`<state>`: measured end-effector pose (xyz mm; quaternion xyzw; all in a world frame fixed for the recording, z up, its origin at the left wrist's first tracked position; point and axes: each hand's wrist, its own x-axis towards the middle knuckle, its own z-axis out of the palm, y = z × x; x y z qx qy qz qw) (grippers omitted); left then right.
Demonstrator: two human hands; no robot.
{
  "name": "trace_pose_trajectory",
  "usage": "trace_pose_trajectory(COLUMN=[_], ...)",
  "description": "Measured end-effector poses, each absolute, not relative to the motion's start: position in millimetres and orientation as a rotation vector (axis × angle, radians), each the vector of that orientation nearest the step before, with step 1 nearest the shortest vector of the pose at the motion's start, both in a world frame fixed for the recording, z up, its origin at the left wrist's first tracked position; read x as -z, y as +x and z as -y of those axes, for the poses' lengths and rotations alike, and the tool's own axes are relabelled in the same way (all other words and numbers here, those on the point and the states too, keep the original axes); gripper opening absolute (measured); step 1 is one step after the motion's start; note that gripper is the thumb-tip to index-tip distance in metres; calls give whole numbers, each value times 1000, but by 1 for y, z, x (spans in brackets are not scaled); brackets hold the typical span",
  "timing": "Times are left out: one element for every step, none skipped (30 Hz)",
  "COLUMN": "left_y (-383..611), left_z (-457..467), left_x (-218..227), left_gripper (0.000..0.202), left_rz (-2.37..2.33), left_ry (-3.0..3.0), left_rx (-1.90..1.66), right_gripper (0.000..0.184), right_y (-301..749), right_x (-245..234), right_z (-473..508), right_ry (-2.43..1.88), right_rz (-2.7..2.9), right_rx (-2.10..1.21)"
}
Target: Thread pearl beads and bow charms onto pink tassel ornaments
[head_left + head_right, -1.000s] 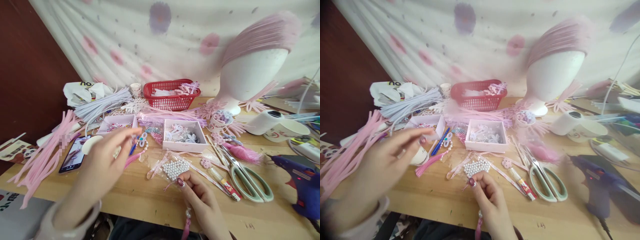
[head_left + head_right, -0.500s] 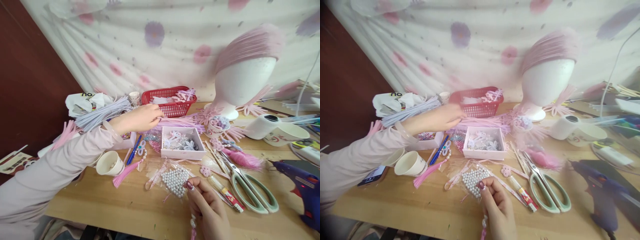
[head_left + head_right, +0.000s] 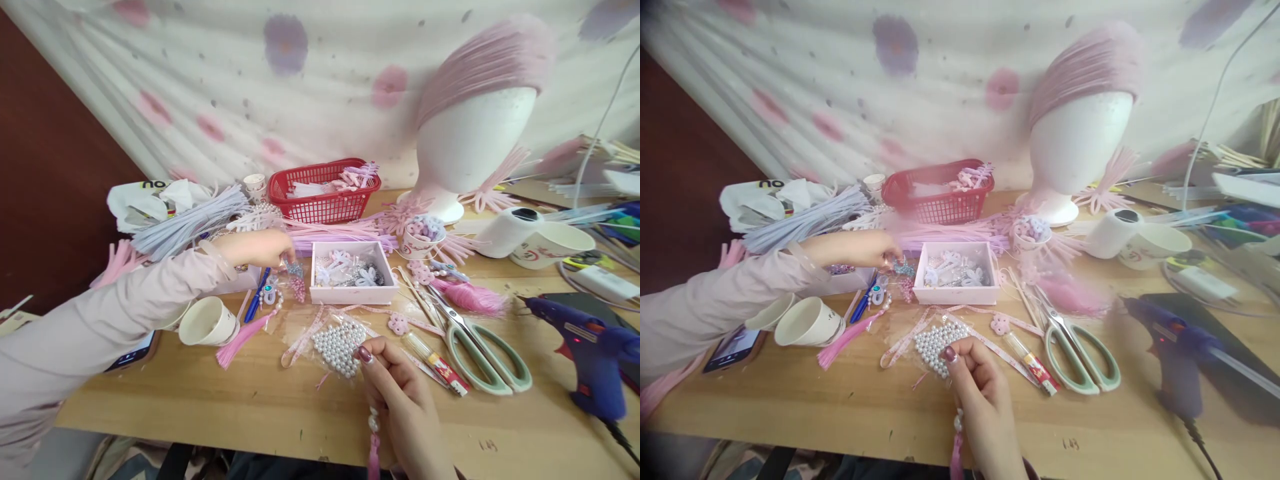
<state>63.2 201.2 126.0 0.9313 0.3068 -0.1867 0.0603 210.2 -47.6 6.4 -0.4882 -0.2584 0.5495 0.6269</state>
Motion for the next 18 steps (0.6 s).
trace_pose_trajectory(left_y=[61, 59, 57, 54, 52, 49, 47, 45, 44, 43, 42, 41, 40, 40, 39, 38, 37, 35], left_z=[-198, -195, -192, -189, -185, -182, -180, -178, -176, -175, -175, -175, -175, -175, -175, -174, -174, -173], left_x=[-125, -124, -123, -122, -120, -119, -117, -116, -114, -113, -112, -111, -110, -109, -108, -107, -107, -106], left_gripper=[24, 23, 22, 22, 24, 29, 34, 38, 39, 36, 31, 26, 22, 20, 20, 21, 23, 22], left_rz=[-933, -942, -960, -992, -1039, -1093, -1144, -1174, -1170, -1132, -1070, -997, -928, -868, -821, -786, -763, -755], left_ry=[2824, 2835, 2852, 2874, 2899, 2922, 2938, 2944, 2941, 2930, 2912, 2889, 2864, 2841, 2823, 2810, 2804, 2808], left_rx=[529, 490, 446, 394, 335, 272, 216, 180, 172, 189, 226, 269, 311, 345, 370, 384, 386, 368], right_gripper=[39, 39, 39, 40, 40, 40, 41, 41, 41, 41, 40, 40, 40, 40, 40, 40, 39, 39], right_y=[210, 210, 209, 209, 208, 208, 208, 207, 207, 207, 207, 208, 208, 208, 209, 209, 209, 209], right_x=[-7, -7, -8, -8, -9, -9, -9, -9, -9, -9, -9, -9, -9, -9, -9, -8, -8, -8], right_z=[48, 48, 48, 48, 48, 48, 48, 48, 48, 48, 48, 48, 48, 48, 48, 48, 48, 48], right_ry=[-1119, -1117, -1116, -1113, -1112, -1113, -1116, -1121, -1127, -1132, -1134, -1135, -1135, -1133, -1130, -1130, -1131, -1133], right_rz=[597, 599, 600, 600, 596, 589, 583, 577, 574, 573, 576, 582, 588, 594, 599, 602, 606, 611], right_rx=[-1261, -1262, -1263, -1264, -1261, -1258, -1257, -1254, -1253, -1253, -1255, -1256, -1256, -1256, -1256, -1253, -1251, -1250])
